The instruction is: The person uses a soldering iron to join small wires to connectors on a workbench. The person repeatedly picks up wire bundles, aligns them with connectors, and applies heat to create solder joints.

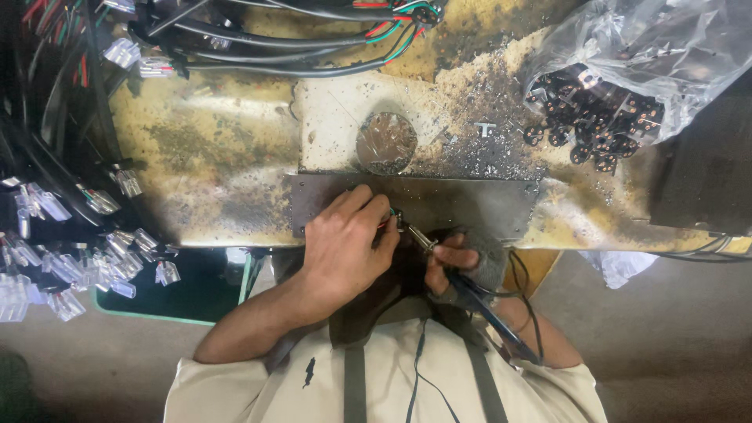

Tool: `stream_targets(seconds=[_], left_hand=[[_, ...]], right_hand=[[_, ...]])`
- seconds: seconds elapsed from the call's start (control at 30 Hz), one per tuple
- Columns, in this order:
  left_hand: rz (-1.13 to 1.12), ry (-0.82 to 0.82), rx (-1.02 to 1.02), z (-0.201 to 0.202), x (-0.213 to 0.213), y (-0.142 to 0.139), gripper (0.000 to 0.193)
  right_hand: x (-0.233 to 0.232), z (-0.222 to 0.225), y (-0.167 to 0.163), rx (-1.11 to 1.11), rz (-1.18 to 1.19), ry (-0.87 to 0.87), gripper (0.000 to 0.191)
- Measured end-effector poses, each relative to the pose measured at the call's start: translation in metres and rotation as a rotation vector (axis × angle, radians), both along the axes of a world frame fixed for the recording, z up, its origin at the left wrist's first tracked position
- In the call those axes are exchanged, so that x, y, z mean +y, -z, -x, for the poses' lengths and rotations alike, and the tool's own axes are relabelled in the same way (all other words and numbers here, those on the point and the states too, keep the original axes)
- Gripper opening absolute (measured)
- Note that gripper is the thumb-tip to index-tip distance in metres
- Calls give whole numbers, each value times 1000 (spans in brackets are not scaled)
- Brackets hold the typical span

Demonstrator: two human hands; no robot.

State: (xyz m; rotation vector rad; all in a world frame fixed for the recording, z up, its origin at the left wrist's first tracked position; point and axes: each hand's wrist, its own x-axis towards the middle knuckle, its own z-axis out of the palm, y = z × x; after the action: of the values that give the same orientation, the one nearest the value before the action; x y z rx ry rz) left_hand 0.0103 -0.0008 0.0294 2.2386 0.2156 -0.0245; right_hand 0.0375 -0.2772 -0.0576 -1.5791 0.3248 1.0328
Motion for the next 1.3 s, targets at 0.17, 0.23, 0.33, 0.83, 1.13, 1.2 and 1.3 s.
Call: stream_targets(seconds=[0.17, 0.23, 0.33, 0.83, 1.13, 1.2, 1.3], left_hand=[[7, 3, 14, 0, 0, 1, 15], [10, 1, 19, 0, -1, 1, 15], [10, -6, 34, 1, -1, 1, 15], [5, 2, 16, 0, -1, 2, 17], [-5, -9, 3, 2, -1, 3, 17], [-3, -19, 2, 2, -1, 3, 17], [-10, -25, -7, 1, -1, 4, 17]], right_hand=[[15, -14, -15, -1339, -285, -394, 12], [19, -13, -19, -218, -234, 58, 15], [21, -8, -21, -765, -219, -158, 16], [6, -5, -4, -76, -259, 111, 14], [19, 6, -14, -995, -247, -185, 17], [13, 9, -9, -961, -240, -203, 16], [3, 9, -3, -801, -160, -180, 10]])
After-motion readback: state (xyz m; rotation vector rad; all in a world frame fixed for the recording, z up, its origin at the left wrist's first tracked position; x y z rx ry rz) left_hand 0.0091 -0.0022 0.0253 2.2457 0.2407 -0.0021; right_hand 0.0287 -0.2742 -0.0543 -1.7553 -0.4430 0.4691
